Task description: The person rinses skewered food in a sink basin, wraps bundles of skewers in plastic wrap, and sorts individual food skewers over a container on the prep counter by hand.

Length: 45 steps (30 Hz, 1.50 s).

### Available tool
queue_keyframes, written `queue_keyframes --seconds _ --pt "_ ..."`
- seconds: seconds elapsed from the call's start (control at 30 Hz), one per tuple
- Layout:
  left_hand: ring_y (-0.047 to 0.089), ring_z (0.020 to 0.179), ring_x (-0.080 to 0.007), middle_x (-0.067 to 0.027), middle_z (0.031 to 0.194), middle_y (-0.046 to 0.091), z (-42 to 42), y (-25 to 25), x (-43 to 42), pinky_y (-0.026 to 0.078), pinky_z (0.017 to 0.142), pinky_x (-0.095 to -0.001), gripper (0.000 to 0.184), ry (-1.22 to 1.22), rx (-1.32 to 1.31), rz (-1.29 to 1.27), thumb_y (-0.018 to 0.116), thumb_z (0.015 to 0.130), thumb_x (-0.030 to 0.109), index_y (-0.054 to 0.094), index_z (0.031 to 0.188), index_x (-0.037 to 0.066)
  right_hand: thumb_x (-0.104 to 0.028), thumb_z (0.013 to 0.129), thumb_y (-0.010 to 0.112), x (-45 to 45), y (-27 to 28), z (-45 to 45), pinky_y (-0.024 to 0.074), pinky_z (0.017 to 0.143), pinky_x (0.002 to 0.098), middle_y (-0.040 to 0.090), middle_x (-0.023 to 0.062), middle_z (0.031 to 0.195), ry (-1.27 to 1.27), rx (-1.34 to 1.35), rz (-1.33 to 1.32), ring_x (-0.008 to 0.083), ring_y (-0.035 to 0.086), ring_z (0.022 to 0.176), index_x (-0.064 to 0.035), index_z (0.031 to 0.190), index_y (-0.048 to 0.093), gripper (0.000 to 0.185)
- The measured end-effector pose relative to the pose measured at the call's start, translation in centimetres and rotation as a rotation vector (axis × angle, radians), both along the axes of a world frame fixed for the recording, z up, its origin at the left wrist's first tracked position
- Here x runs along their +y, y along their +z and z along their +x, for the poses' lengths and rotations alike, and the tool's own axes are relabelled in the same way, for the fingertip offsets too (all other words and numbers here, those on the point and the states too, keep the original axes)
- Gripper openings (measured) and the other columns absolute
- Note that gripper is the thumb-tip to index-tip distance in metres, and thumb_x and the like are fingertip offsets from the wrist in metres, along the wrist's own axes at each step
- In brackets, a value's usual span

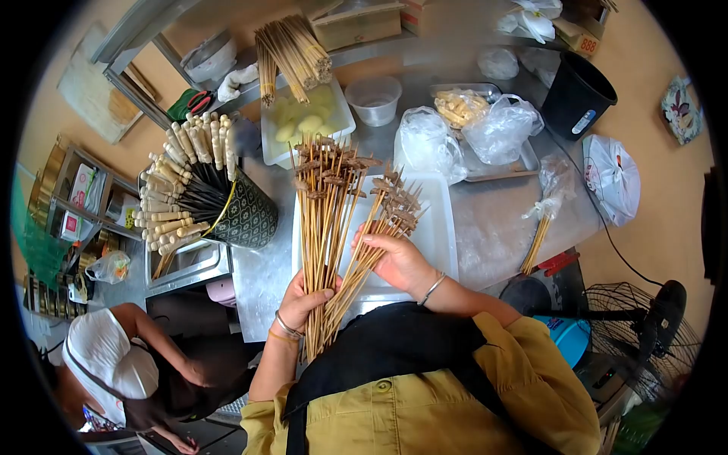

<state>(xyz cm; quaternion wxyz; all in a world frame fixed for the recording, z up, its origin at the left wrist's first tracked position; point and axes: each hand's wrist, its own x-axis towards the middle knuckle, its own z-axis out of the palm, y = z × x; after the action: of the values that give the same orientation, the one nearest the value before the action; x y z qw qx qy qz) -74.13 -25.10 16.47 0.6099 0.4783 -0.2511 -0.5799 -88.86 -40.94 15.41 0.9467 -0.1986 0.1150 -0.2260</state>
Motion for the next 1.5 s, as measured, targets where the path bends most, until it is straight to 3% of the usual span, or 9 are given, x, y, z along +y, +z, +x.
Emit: queue_keyframes --seconds 0.13,0.47,0.6,0.77,1.03,1.17,1.27,1.37,1.5 --pt "0.062 0.078 -0.0141 -0.0077 0.093 0.063 -0.1 -0.1 -0.1 0.051 0.073 -0.0262 0.035 0.011 -0.076 0.010 0.063 0.074 0.000 0.050 0.107 0.000 -0.013 0.088 0.055 0.5 0.8 -0.2 0.0448 0.087 0.0365 0.059 0.0052 0.085 0.056 -0.011 0.094 0.0206 0.058 0.086 -0.0051 0.099 0.054 0.014" --pt "0.055 0.085 -0.0102 -0.0030 0.094 0.057 1.8 2.0 1.5 0.045 0.076 -0.0233 0.040 0.032 -0.399 0.140 0.063 0.081 0.003 0.044 0.116 0.001 -0.027 0.095 0.046 -2.4 2.7 0.7 0.0312 0.051 0.0253 0.034 -0.0039 0.061 -0.251 -0.089 -0.026 0.0097 0.033 0.052 -0.0107 0.079 0.046 0.023" --pt "0.055 0.076 -0.0105 -0.0033 0.089 0.057 4.8 2.4 5.5 0.045 0.065 -0.0230 0.040 0.093 -0.441 0.192 0.064 0.080 0.002 0.044 0.115 0.002 -0.026 0.094 0.048 -7.7 3.8 -0.9 0.0281 0.049 0.0240 0.033 -0.0041 0.059 -0.383 -0.108 -0.019 0.0085 0.029 0.050 -0.0105 0.077 0.047 0.023" --pt "0.054 0.065 -0.0138 -0.0062 0.080 0.055 6.6 2.3 9.6 0.045 0.059 -0.0246 0.029 0.193 -0.463 0.087 0.062 0.080 0.002 0.045 0.103 0.000 -0.023 0.091 0.054 -9.2 0.9 -1.1 0.0265 0.047 0.0239 0.031 -0.0046 0.056 -0.643 0.233 0.029 0.0086 0.027 0.048 -0.0109 0.074 0.046 0.022" --pt "0.055 0.063 -0.0139 -0.0061 0.080 0.055 6.2 3.4 8.0 0.045 0.057 -0.0240 0.024 0.331 -0.357 0.046 0.062 0.082 0.003 0.047 0.100 0.001 -0.015 0.084 0.064 -1.5 -5.3 9.3 0.0397 0.041 0.0324 0.042 0.0030 0.058 -0.071 0.515 0.289 0.0156 0.041 0.044 -0.0053 0.074 0.047 0.022" --pt "0.054 0.064 -0.0130 -0.0059 0.079 0.054 6.2 3.8 7.4 0.045 0.058 -0.0237 0.026 0.283 -0.388 0.082 0.060 0.082 0.002 0.046 0.104 0.001 -0.015 0.080 0.068 1.2 -11.1 13.3 0.0415 0.041 0.0345 0.046 0.0055 0.062 -0.007 0.711 0.162 0.0173 0.044 0.046 -0.0007 0.077 0.050 0.023" --pt "0.055 0.065 -0.0134 -0.0058 0.080 0.054 5.9 4.0 7.7 0.045 0.059 -0.0240 0.031 0.247 -0.384 0.091 0.060 0.082 0.000 0.045 0.108 0.002 -0.015 0.074 0.071 1.1 -14.6 15.0 0.0448 0.049 0.0328 0.057 0.0110 0.073 -0.064 0.735 -0.237 0.0196 0.056 0.060 0.0032 0.083 0.058 0.024" --pt "0.055 0.063 -0.0132 -0.0058 0.079 0.054 5.5 3.6 8.2 0.046 0.057 -0.0235 0.032 0.256 -0.370 0.111 0.064 0.079 0.004 0.044 0.104 0.002 -0.015 0.074 0.069 0.7 -15.1 15.0 0.0452 0.052 0.0327 0.059 0.0106 0.076 -0.144 0.712 -0.473 0.0187 0.058 0.067 0.0022 0.083 0.059 0.022" --pt "0.055 0.063 -0.0134 -0.0067 0.080 0.054 5.7 3.4 9.7 0.046 0.057 -0.0235 0.032 0.274 -0.358 0.116 0.062 0.079 0.001 0.044 0.106 0.001 -0.016 0.077 0.067 0.7 -10.9 11.5 0.0427 0.049 0.0292 0.055 0.0054 0.070 0.074 0.771 -0.358 0.0144 0.052 0.059 -0.0014 0.085 0.057 0.019"
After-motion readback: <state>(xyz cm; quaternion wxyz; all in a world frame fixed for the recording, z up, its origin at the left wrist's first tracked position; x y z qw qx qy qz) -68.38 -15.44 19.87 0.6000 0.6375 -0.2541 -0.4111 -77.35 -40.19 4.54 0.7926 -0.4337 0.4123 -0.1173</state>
